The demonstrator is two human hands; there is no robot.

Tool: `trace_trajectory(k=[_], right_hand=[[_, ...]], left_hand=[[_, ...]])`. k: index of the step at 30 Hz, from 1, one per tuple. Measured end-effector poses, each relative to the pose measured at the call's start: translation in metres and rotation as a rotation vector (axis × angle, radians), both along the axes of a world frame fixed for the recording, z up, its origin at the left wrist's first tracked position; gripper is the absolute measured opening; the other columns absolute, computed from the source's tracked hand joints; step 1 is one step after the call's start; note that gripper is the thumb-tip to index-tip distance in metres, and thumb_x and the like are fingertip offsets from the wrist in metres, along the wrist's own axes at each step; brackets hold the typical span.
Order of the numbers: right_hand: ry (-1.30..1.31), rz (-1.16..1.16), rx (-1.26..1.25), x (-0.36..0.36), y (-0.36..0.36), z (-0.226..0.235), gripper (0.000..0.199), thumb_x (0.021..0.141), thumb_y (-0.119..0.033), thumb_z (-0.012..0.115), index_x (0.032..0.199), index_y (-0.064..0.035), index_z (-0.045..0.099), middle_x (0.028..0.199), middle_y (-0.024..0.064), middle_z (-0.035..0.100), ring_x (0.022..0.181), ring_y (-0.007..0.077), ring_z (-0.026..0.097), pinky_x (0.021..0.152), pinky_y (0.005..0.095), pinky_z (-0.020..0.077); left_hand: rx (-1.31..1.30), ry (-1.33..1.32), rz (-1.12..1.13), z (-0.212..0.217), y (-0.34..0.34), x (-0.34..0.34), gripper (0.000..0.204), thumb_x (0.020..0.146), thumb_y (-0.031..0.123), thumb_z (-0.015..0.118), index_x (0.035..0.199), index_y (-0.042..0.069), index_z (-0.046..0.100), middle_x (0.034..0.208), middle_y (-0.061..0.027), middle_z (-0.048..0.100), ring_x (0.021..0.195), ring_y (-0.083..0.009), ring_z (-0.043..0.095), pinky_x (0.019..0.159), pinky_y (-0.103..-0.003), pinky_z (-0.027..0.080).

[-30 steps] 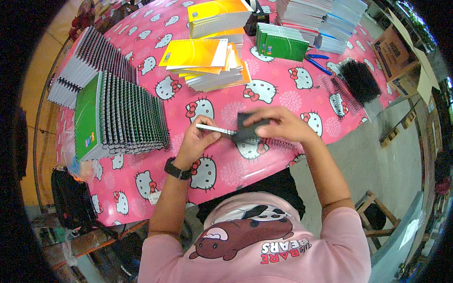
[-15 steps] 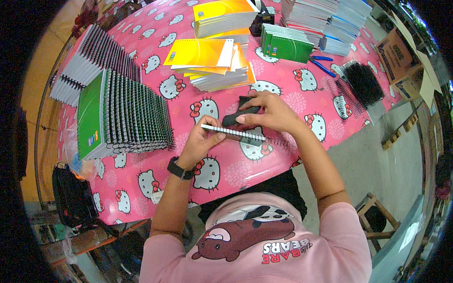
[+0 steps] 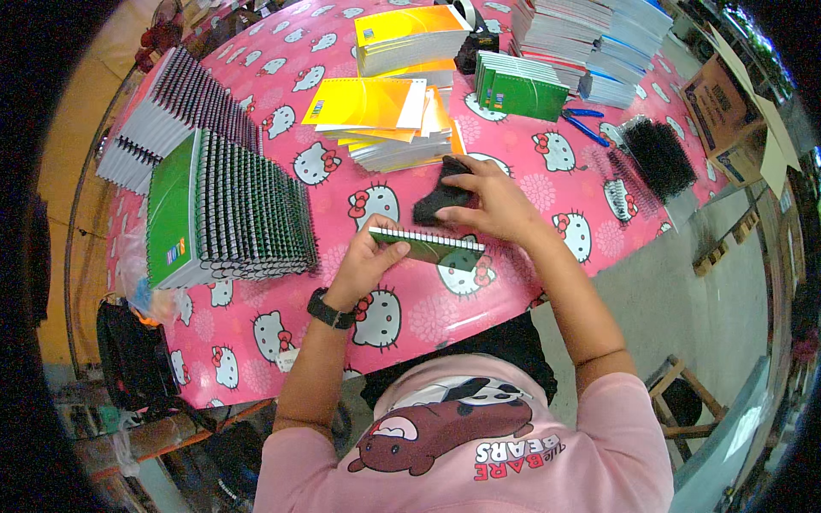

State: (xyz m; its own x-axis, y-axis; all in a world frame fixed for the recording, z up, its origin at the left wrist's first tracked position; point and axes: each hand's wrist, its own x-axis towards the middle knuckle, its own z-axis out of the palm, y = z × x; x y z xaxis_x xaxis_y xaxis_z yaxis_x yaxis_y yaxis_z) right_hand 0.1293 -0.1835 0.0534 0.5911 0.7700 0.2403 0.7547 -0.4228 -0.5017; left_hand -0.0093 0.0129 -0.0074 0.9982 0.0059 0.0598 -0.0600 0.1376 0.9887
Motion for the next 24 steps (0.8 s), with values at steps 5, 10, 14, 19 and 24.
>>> trace_trajectory(k=[5, 10, 14, 19, 24], right_hand=[[0.139, 0.171, 0.127, -0.025, 0.006, 0.031, 0.045, 0.069, -0.028, 0.076, 0.106, -0.0058, 0.063, 0.118, 0.0143, 0.057, 0.114, 0.0299, 0.049, 0.097, 0.0399, 0.0378], [0.187, 0.159, 0.283, -0.060, 0.017, 0.046, 0.030, 0.068, -0.007, 0.070, 0.097, -0.0039, 0.061, 0.086, 0.0116, 0.058, 0.088, 0.0295, 0.056, 0.076, 0.0368, 0.0460], [0.064, 0.184, 0.140, -0.067, 0.009, 0.052, 0.035, 0.075, -0.014, 0.068, 0.106, -0.0009, 0.057, 0.096, 0.0163, 0.059, 0.091, 0.0338, 0.057, 0.079, 0.0402, 0.0464], [0.114, 0.222, 0.078, -0.084, 0.009, 0.063, 0.067, 0.076, -0.036, 0.068, 0.125, 0.0028, 0.045, 0.102, 0.0209, 0.058, 0.094, 0.0367, 0.057, 0.080, 0.0422, 0.0456], [0.158, 0.231, 0.312, -0.081, 0.005, 0.065, 0.056, 0.073, -0.024, 0.075, 0.119, -0.0004, 0.052, 0.099, 0.0150, 0.059, 0.088, 0.0255, 0.059, 0.076, 0.0336, 0.0471]], left_hand=[[-0.002, 0.033, 0.093, 0.004, -0.004, -0.001, 0.025, 0.085, 0.014, 0.065, 0.098, 0.005, 0.047, 0.085, 0.0012, 0.052, 0.077, -0.0056, 0.050, 0.068, -0.022, 0.044], [-0.042, -0.161, 0.203, 0.035, -0.018, -0.007, 0.020, 0.083, 0.008, 0.066, 0.096, 0.003, 0.051, 0.085, -0.0008, 0.054, 0.076, -0.0070, 0.052, 0.069, -0.023, 0.045], [-0.163, -0.290, 0.250, 0.053, -0.019, -0.015, 0.016, 0.082, -0.001, 0.064, 0.097, 0.000, 0.058, 0.091, -0.0037, 0.057, 0.085, -0.0100, 0.055, 0.074, -0.024, 0.046], [-0.061, -0.313, 0.194, 0.064, -0.026, -0.023, 0.016, 0.079, -0.002, 0.067, 0.095, -0.002, 0.063, 0.093, -0.0064, 0.060, 0.085, -0.0110, 0.057, 0.075, -0.024, 0.047], [0.027, -0.283, 0.237, 0.079, -0.030, -0.029, 0.018, 0.078, -0.002, 0.068, 0.095, -0.001, 0.064, 0.092, -0.0077, 0.061, 0.084, -0.0121, 0.057, 0.074, -0.025, 0.046]])
